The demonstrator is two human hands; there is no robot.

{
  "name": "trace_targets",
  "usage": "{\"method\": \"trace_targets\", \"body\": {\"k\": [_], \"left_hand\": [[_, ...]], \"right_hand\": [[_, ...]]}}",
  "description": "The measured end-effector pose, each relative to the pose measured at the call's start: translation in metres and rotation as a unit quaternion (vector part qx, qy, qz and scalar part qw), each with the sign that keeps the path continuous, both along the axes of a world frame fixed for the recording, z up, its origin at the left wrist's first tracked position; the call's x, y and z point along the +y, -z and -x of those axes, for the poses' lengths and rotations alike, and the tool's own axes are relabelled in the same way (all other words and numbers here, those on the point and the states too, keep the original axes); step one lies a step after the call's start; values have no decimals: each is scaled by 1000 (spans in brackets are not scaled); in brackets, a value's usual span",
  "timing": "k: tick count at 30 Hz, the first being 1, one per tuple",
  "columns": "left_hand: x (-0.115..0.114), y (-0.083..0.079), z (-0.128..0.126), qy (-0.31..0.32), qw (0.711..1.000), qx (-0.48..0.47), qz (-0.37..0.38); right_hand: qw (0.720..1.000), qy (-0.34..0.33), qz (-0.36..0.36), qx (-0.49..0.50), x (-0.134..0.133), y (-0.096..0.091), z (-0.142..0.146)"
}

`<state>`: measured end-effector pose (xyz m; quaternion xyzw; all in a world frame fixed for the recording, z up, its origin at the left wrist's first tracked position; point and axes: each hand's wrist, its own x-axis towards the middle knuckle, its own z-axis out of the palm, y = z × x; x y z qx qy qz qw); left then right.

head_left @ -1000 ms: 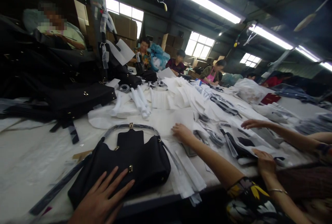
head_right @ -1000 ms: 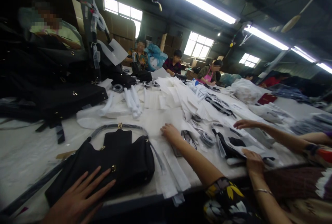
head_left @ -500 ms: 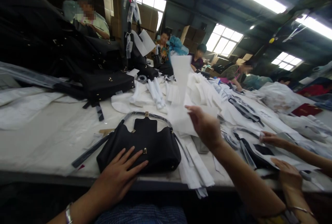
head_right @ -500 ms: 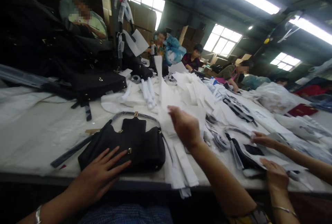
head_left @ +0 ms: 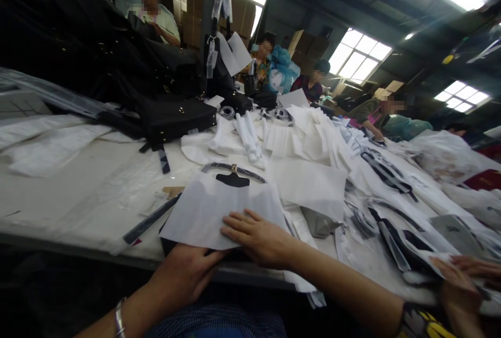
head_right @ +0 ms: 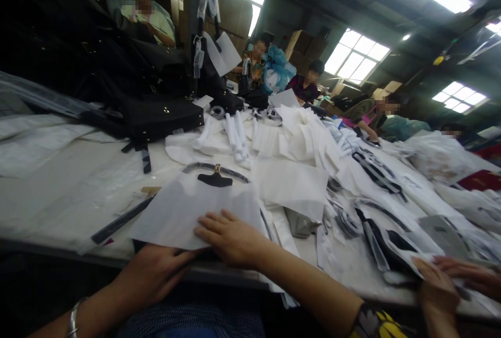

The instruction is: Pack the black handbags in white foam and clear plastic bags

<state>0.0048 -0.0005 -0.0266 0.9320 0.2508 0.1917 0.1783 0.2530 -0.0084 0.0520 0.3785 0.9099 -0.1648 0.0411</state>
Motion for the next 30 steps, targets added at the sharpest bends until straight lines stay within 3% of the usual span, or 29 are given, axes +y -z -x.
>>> {"method": "trace_targets", "body": {"k": [7,11,15,17,21,25,30], "left_hand": [[-10,-7,9,-7,993,-2,-119],[-19,-37,16,-18,983,-90,-156],[1,-62,2,-6,986,-87,-141],[20,-56,-6,-13,988,-46,-145],[42,-23,-3,-19,988,5,-153],[33,-6,7,-36,983,31,-175],[24,-7,7,-40,983,36,-176]], "right_hand": [[1000,8,-1,16,-7,24,-1],[999,7,-3,35,-10,34,-4],[998,9,-6,59,-10,34,-4],[997,16,1,79,-10,33,-7],[977,61,46,200,-7,37,-18],[930,177,24,322,-5,47,-21],[934,177,-32,307,-9,53,-12]]}}
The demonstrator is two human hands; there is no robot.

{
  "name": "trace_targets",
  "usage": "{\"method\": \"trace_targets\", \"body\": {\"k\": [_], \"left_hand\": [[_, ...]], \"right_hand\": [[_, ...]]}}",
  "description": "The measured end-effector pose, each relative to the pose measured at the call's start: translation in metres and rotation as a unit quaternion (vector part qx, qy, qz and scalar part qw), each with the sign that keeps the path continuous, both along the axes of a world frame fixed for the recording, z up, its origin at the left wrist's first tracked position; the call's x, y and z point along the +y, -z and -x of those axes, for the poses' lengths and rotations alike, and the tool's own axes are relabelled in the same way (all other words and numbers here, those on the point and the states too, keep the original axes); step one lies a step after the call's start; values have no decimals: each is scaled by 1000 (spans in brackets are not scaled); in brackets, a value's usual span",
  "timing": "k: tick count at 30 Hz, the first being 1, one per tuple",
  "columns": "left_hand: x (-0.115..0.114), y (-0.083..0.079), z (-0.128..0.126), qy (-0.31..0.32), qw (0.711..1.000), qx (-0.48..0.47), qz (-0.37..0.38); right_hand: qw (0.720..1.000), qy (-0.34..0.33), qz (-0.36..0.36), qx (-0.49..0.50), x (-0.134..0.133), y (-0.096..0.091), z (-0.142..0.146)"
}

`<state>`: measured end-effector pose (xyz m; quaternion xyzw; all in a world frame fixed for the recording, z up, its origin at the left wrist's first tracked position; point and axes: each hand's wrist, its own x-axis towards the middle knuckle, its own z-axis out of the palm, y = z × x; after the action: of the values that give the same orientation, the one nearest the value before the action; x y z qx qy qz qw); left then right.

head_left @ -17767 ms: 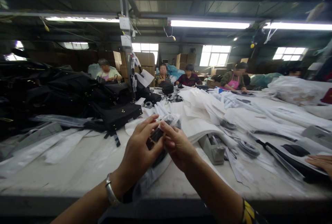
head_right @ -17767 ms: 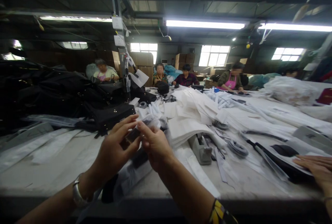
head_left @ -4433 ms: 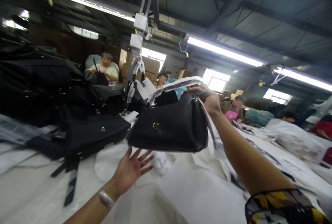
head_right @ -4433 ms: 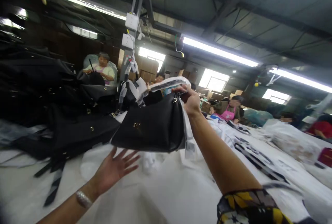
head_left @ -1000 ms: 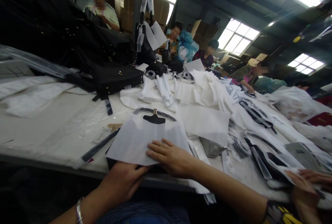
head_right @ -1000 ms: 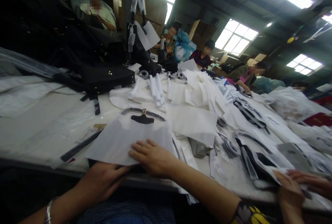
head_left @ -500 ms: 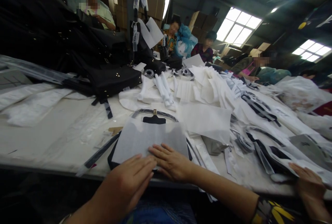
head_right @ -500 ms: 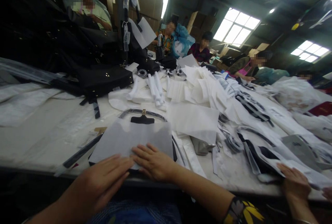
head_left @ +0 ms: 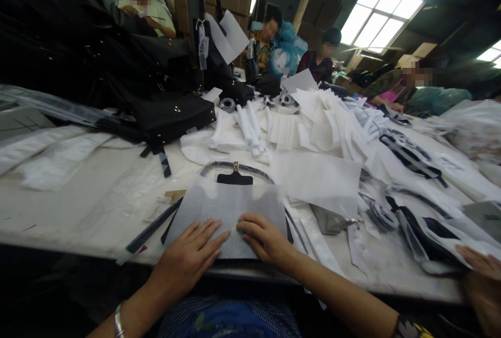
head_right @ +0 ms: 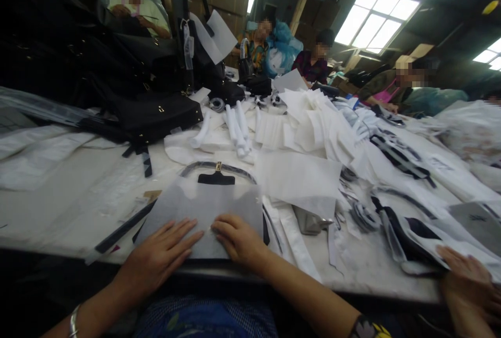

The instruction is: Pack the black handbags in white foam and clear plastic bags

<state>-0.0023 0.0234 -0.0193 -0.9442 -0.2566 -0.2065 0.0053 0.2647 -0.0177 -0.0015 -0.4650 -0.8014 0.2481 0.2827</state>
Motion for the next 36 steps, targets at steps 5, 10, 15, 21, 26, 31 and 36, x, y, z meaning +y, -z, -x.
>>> {"method": "trace_targets", "body": {"k": [5,10,15,21,26,31,36], "left_hand": [[2,1,0,2,1000,12,3],[2,-2,-1,1,1000,9,1],[1,-9,-4,22,999,45,-3],[4,-19,-11,52,994,95,12],[8,-12,-1,75,990,118,-15],[6,-5,4,75,993,91,-12],[12,18,9,74,996,33,-37]], "right_hand": [[999,-21,-32,-26,0,1,0],[996,-57,-22,-70,-1,4,-5],[997,-41,-2,-61,-3,5,-4],[972,-46,13,-231,1,-11,4],[967,-55,39,-244,8,-17,-3],[970,-66,52,-227,11,-18,-9],[968,-58,9,-244,9,-7,-11]]}}
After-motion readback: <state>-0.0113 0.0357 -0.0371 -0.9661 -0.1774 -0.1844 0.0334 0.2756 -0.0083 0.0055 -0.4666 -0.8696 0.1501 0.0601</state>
